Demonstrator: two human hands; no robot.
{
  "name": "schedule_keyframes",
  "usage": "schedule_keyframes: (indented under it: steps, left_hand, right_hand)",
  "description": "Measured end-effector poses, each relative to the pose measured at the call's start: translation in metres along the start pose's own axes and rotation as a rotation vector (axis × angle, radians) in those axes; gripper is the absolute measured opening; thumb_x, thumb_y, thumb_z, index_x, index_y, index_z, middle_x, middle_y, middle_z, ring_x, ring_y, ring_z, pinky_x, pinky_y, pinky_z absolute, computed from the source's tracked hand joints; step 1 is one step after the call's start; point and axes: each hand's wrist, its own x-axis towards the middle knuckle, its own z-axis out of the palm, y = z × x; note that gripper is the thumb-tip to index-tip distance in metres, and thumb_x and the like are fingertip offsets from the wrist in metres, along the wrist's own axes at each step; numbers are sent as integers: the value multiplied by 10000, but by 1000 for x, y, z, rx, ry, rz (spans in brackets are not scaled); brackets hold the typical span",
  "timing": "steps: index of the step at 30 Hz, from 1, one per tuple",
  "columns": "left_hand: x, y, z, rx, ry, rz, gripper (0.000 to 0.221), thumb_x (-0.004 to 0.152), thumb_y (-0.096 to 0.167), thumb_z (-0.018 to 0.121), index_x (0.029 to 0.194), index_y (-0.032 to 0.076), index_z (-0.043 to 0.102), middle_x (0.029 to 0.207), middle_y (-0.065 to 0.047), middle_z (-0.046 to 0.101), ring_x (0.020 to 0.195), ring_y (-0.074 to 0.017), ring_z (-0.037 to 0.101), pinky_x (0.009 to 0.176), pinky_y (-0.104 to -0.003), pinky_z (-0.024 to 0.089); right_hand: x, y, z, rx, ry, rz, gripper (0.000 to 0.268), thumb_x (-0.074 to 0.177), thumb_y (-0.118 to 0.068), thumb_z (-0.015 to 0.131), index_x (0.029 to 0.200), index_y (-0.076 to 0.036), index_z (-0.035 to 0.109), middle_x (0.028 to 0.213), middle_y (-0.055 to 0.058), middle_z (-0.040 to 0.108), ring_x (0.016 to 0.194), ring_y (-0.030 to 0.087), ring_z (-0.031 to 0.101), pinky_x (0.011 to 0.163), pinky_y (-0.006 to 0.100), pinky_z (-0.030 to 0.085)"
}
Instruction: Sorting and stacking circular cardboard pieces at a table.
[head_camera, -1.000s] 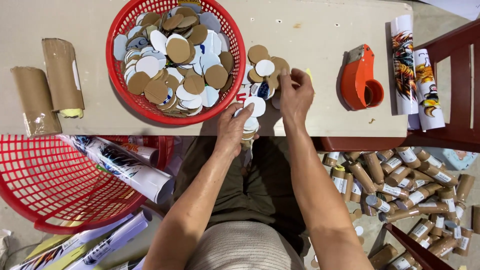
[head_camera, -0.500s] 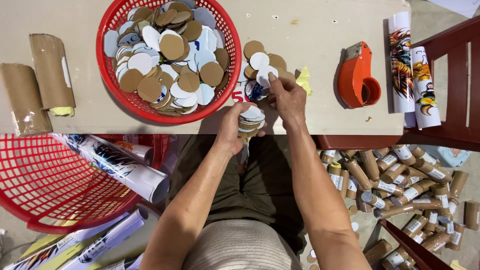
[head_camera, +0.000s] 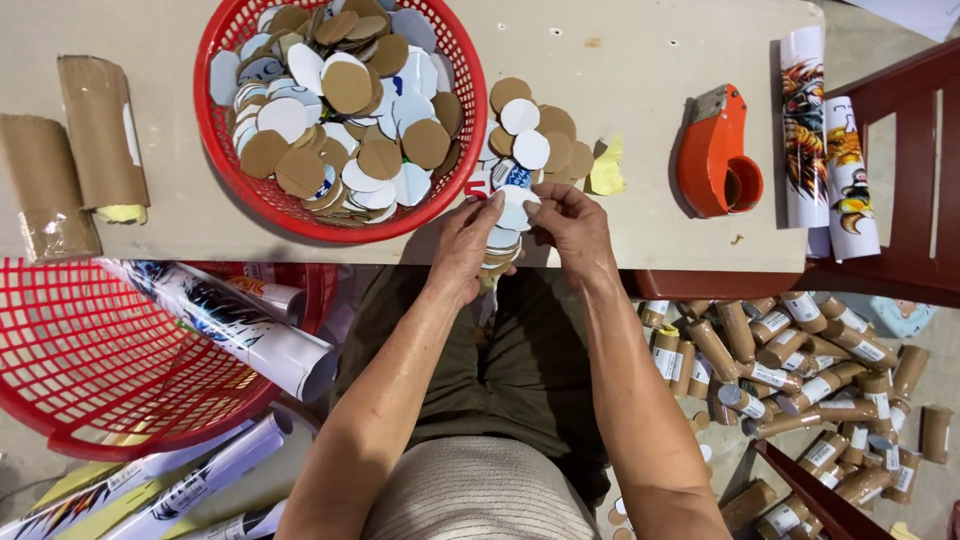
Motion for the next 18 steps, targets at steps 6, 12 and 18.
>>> schedule_keyframes:
  steps: [6, 12, 18]
  left_hand:
    - [2, -1, -8, -30, -15, 25, 444, 988, 362, 658, 1237, -2, 601, 915, -135, 730, 636, -185, 733, 432, -307, 591]
    - [6, -5, -11, -38, 67, 84, 446, 1018, 392, 542, 1260, 26, 616, 899, -146, 752, 601, -198, 735, 426, -316, 605]
    - [4, -7, -14, -101, 42, 49, 426, 1017, 358, 560, 1239, 0, 629, 894, -130, 748, 616, -214, 734, 430, -334, 599]
  right_hand:
    - [4, -3, 10, 24, 19, 22, 193, 875, -149, 789, 991, 1, 750, 783, 22, 692, 651, 95, 612, 563, 254, 491]
    - [20, -7, 18, -98, 214, -68, 279, 969, -204, 756, 950, 73, 722, 726, 72, 672, 576, 125, 600, 503, 287, 474]
    - [18, -28, 28, -132, 273, -248, 289, 931, -200, 713, 1112, 25, 734, 789, 41, 729, 611, 106, 626, 515, 265, 481]
